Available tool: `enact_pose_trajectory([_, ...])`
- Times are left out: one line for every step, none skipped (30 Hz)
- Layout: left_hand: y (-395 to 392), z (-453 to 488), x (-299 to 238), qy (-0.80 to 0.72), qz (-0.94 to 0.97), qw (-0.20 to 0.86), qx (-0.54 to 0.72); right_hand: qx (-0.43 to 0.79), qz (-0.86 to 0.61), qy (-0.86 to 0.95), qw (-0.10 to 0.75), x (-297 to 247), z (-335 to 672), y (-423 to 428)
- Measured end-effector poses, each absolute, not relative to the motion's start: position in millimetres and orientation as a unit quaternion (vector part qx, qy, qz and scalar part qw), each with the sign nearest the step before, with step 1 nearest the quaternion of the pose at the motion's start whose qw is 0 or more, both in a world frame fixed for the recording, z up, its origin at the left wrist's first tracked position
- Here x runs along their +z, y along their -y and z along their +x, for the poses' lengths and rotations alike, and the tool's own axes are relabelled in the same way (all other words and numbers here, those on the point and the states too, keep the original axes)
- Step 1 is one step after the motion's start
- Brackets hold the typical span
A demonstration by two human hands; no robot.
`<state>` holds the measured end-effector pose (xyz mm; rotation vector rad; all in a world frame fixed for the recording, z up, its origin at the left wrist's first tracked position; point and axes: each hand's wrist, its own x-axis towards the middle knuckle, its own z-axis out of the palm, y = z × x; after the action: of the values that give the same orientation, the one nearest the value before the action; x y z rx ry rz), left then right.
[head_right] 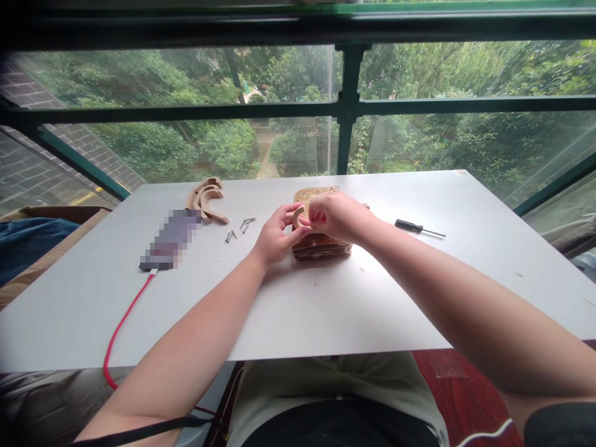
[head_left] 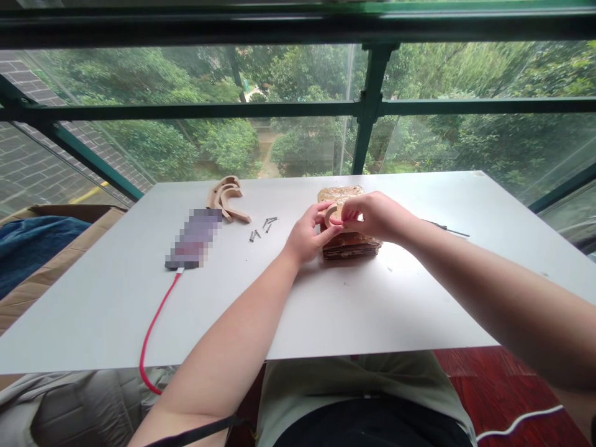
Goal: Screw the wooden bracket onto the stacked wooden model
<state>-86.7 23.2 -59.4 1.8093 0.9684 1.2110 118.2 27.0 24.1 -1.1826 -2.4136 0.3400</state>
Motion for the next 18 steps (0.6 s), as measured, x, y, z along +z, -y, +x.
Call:
enact_pose_trajectory([-22.8,-87.0,-58.8,-0.378,0.707,0.366,0.472,0.119,-0.42,0.873,0.219,22.8,119.0,-26.4])
enact_pose_trajectory([-22.5,-87.3,-58.4,-0.378,0.71,0.362,0.472,0.117,-0.413,0.875,0.224,21.5,119.9,-25.7])
enact_pose_trajectory([-22.3,-87.6,-58.2,-0.377,0.712,0.358,0.472,0.114,-0.407,0.877,0.23,20.4,120.6,-25.0])
enact_pose_trajectory([-22.3,-87.8,-58.1,-0.376,0.713,0.355,0.472,0.109,-0.403,0.877,0.236,19.4,121.1,-24.4])
enact_pose_trajectory([-22.3,-87.9,-58.4,-0.375,0.714,0.353,0.474,0.104,-0.4,0.878,0.244,18.7,121.5,-23.8])
enact_pose_trajectory([-22.6,-87.9,-58.8,-0.375,0.714,0.351,0.476,0.099,-0.398,0.877,0.25,18.3,121.5,-23.4])
enact_pose_trajectory([-23.0,-88.0,-59.5,-0.374,0.714,0.35,0.478,0.096,-0.397,0.877,0.254,18.2,121.1,-23.2])
enact_pose_trajectory([-23.5,-88.1,-60.3,-0.375,0.712,0.35,0.48,0.093,-0.398,0.876,0.256,18.3,120.5,-23.0])
enact_pose_trajectory([-24.1,-88.2,-61.2,-0.376,0.709,0.351,0.482,0.09,-0.401,0.875,0.256,18.7,119.6,-23.0])
enact_pose_trajectory([-24.8,-88.4,-62.0,-0.376,0.705,0.355,0.485,0.086,-0.404,0.875,0.254,19.3,118.5,-23.1])
enact_pose_trajectory([-25.5,-88.8,-62.7,-0.375,0.702,0.359,0.488,0.082,-0.408,0.874,0.25,19.9,117.4,-23.2])
enact_pose_trajectory([-26.1,-89.2,-63.1,-0.375,0.699,0.363,0.49,0.077,-0.412,0.874,0.245,20.4,116.4,-23.3])
enact_pose_trajectory([-26.6,-89.5,-63.3,-0.374,0.697,0.366,0.491,0.072,-0.415,0.875,0.24,20.8,115.5,-23.5])
enact_pose_trajectory([-26.8,-89.8,-63.2,-0.373,0.697,0.368,0.49,0.069,-0.418,0.875,0.234,21.0,115.0,-23.7])
enact_pose_trajectory([-26.8,-89.8,-63.0,-0.373,0.699,0.368,0.486,0.067,-0.421,0.875,0.229,21.1,114.8,-23.9])
enact_pose_trajectory([-26.6,-89.5,-62.6,-0.374,0.702,0.366,0.483,0.065,-0.425,0.874,0.225,21.0,114.9,-24.1])
enact_pose_trajectory([-26.2,-88.8,-62.2,-0.377,0.704,0.361,0.481,0.061,-0.43,0.873,0.222,20.7,115.2,-24.4])
enact_pose_trajectory([-25.7,-87.9,-61.7,-0.381,0.707,0.354,0.479,0.058,-0.434,0.872,0.219,20.4,115.6,-24.6])
